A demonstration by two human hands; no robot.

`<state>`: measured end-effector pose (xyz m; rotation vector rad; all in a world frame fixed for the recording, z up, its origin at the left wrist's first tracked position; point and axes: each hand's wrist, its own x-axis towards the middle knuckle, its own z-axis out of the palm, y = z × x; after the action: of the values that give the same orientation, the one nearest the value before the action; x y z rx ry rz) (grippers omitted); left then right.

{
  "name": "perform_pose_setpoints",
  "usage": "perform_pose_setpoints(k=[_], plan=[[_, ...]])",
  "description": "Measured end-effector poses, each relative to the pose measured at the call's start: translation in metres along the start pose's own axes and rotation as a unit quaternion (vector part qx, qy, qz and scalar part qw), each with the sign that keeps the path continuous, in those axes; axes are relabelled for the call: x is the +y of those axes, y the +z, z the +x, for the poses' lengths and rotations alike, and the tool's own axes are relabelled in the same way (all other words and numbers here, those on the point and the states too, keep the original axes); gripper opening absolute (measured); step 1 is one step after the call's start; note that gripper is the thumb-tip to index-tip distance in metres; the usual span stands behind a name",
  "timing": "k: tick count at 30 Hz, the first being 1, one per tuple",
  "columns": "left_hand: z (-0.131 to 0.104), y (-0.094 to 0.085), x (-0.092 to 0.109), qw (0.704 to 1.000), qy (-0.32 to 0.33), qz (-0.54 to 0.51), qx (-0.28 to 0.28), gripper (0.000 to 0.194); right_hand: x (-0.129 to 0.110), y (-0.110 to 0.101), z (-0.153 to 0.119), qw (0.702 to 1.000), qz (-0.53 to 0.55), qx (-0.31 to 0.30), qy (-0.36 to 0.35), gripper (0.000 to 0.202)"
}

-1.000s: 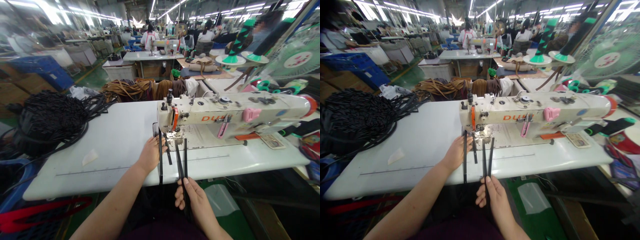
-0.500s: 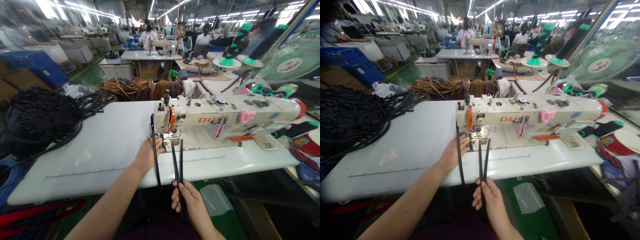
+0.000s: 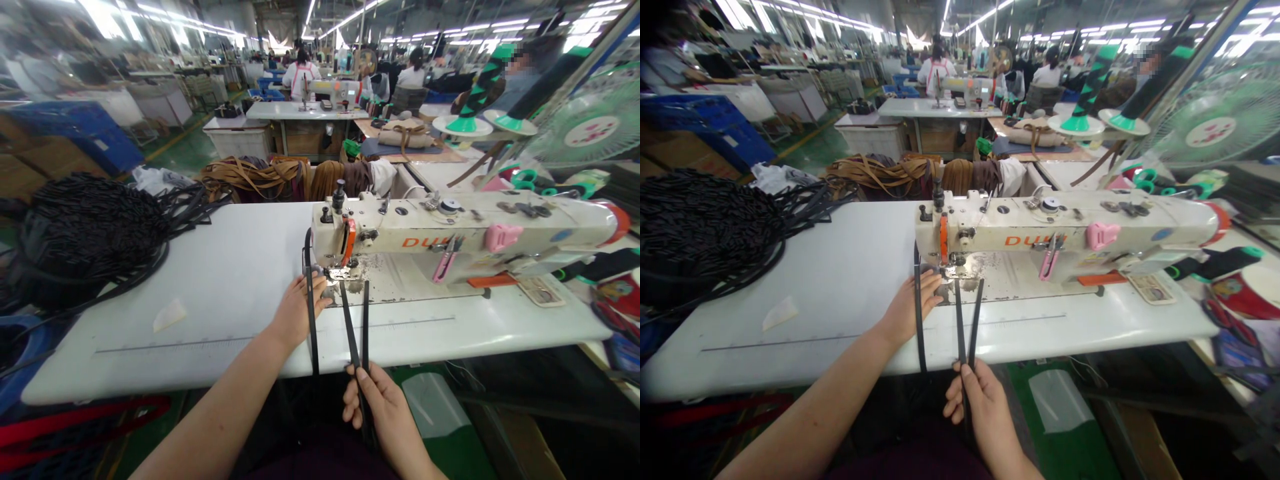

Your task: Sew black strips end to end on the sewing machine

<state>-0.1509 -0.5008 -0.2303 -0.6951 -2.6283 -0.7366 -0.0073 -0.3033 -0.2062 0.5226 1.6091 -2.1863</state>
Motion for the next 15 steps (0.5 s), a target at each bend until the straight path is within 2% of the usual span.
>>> perform_pose_setpoints(k=[10, 15], plan=[[0.001, 0.005, -0.004, 1.0, 0.002, -0.01, 0.026, 0.031, 0.0, 0.001, 0.002, 1.0, 0.007, -0.008, 0.003, 0.059], [0.007, 0.008, -0.013, 0.996, -0.029, -0.083, 0.03, 0.025, -0.003, 0.001, -0.003, 1.0, 0.007, -0.017, -0.01, 0.058]])
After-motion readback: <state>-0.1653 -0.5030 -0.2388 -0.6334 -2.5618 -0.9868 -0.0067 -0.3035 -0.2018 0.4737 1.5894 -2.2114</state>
